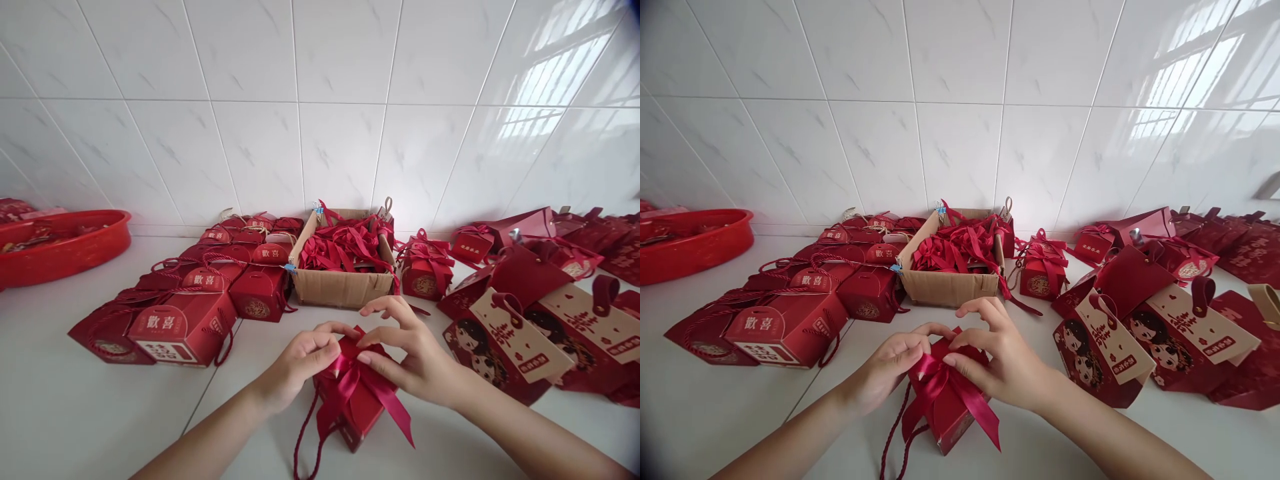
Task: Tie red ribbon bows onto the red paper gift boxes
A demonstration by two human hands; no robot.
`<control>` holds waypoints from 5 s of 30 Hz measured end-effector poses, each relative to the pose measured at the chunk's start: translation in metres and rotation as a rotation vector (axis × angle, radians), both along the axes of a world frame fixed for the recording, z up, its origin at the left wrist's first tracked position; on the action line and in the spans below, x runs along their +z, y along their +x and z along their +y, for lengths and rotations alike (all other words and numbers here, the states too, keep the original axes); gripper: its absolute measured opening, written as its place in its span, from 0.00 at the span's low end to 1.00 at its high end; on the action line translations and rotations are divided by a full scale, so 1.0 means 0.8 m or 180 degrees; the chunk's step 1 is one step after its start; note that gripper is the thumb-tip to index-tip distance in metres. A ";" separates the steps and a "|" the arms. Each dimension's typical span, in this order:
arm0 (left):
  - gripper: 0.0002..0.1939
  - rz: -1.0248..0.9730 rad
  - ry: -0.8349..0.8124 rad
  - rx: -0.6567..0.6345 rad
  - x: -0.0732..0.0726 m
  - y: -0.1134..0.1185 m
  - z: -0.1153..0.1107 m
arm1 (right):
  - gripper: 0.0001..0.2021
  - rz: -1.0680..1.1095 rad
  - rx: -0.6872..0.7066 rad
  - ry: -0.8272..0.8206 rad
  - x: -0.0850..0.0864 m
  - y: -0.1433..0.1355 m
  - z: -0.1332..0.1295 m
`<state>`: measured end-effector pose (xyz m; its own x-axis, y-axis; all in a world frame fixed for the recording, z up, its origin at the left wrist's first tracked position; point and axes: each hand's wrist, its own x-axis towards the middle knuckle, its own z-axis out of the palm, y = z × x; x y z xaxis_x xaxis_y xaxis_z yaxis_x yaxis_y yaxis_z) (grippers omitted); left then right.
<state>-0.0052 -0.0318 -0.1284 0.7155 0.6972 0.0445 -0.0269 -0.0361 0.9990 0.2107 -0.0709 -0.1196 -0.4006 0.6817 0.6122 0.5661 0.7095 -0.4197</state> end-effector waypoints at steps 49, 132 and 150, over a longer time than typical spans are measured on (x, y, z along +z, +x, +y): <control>0.14 0.0248 0.0115 0.0245 0.011 0.004 -0.002 | 0.12 -0.0718 0.0707 -0.0765 0.022 0.018 0.001; 0.16 0.0015 -0.0609 0.0535 -0.065 0.022 0.031 | 0.43 -0.2454 0.0347 -0.1208 0.066 -0.032 -0.035; 0.15 0.0109 -0.0699 0.0596 -0.067 0.016 0.043 | 0.33 0.0879 -0.2320 -0.0430 0.116 0.095 0.009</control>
<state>0.0075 0.0029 -0.1817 0.5719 0.8076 -0.1440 -0.0064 0.1800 0.9837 0.2870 -0.0635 -0.0264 0.3302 0.7894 0.5176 0.7314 0.1326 -0.6689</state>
